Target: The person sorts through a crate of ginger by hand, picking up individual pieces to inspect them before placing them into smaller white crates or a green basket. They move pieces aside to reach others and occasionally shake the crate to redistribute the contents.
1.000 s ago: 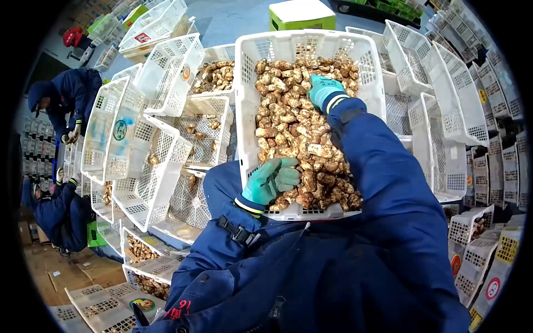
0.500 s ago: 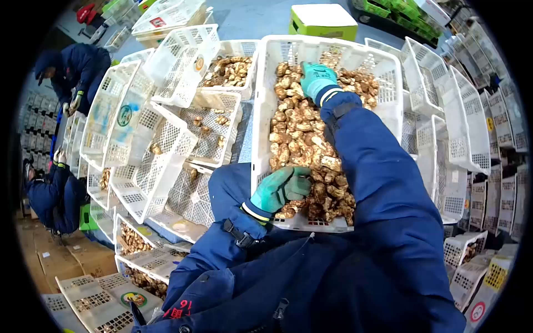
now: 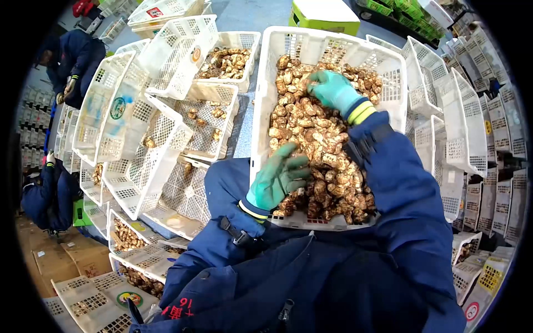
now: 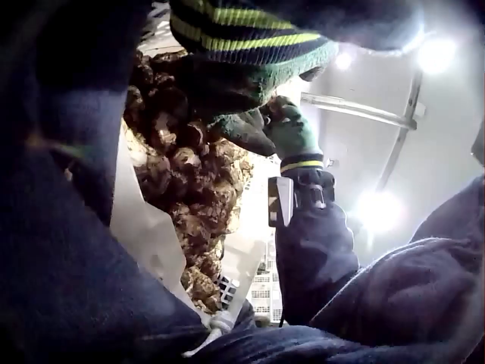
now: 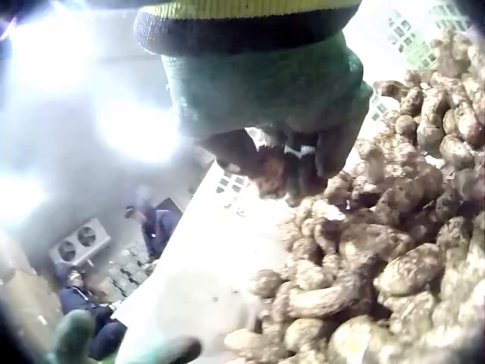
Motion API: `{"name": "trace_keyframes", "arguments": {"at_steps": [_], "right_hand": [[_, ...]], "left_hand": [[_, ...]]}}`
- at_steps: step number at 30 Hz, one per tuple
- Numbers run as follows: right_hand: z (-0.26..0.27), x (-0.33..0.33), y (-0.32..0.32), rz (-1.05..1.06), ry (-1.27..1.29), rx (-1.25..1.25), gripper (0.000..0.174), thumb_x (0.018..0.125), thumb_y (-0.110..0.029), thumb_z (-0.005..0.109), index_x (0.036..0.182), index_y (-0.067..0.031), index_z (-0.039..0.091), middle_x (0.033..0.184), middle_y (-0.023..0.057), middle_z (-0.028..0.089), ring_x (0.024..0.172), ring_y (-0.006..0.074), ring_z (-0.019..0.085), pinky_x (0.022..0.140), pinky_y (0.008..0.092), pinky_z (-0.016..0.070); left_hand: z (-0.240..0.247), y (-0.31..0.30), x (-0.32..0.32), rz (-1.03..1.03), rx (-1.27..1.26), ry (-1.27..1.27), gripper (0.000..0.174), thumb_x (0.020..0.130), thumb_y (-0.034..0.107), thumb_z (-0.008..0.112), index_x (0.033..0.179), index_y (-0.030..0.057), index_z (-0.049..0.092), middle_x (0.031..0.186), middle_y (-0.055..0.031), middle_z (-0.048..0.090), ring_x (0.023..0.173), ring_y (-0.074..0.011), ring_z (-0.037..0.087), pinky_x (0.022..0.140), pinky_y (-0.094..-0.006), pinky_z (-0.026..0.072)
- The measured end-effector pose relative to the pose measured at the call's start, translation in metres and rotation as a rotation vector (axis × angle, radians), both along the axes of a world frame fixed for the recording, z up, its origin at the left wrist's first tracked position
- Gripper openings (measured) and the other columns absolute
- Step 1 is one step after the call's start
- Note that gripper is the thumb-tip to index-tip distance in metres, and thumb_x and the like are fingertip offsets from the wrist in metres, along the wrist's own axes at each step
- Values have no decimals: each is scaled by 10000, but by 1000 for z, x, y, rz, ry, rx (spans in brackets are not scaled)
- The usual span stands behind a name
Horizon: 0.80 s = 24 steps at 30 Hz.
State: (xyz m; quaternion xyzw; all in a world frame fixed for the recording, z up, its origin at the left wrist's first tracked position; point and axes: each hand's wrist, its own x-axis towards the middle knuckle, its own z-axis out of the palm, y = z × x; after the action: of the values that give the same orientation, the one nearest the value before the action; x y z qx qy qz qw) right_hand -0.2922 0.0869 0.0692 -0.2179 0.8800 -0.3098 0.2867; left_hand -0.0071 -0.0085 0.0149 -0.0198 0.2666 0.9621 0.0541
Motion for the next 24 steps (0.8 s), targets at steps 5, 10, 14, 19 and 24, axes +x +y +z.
{"name": "trace_keyframes", "arguments": {"at_steps": [5, 10, 14, 19, 24], "right_hand": [[30, 51, 9, 442, 391, -51, 450, 953, -301, 592, 1338, -73, 547, 1117, 166, 674, 1058, 284, 646, 916, 344, 504], [-2, 18, -52, 326, 546, 367, 580, 910, -208, 534, 1466, -105, 406, 1487, 170, 435, 1260, 344, 537, 1036, 408, 447], [-7, 14, -61, 259, 351, 561, 588, 874, -179, 542, 1441, -90, 416, 1431, 205, 481, 1259, 370, 525, 1049, 445, 433], [-21, 2, -47, 263, 292, 366, 511, 790, -173, 607, 1281, -55, 530, 1217, 232, 616, 1087, 406, 613, 904, 452, 495], [-23, 19, -32, 113, 276, 250, 404, 848, -253, 571, 1221, -97, 582, 1004, 189, 686, 846, 322, 680, 767, 430, 519]], "left_hand": [[14, 3, -2, 45, 52, -168, 663, 983, 495, 520, 1517, 173, 293, 1365, -154, 487, 1106, -301, 607, 866, -376, 566], [16, -4, 7, -74, -1, -86, 461, 1013, 282, 535, 1369, -6, 486, 1164, -133, 595, 1072, -200, 584, 902, -353, 539], [13, -3, 6, -100, 75, -146, 497, 992, 260, 561, 1401, 0, 450, 1305, -161, 558, 1212, -286, 560, 989, -406, 513], [0, -1, 2, -144, 45, 39, 611, 969, 258, 597, 1475, 18, 353, 1380, -170, 501, 1136, -264, 617, 923, -328, 548], [19, -19, 11, -235, -174, -114, 529, 986, 330, 580, 1382, -10, 488, 1050, -89, 635, 765, -74, 613, 704, -207, 523]]}}
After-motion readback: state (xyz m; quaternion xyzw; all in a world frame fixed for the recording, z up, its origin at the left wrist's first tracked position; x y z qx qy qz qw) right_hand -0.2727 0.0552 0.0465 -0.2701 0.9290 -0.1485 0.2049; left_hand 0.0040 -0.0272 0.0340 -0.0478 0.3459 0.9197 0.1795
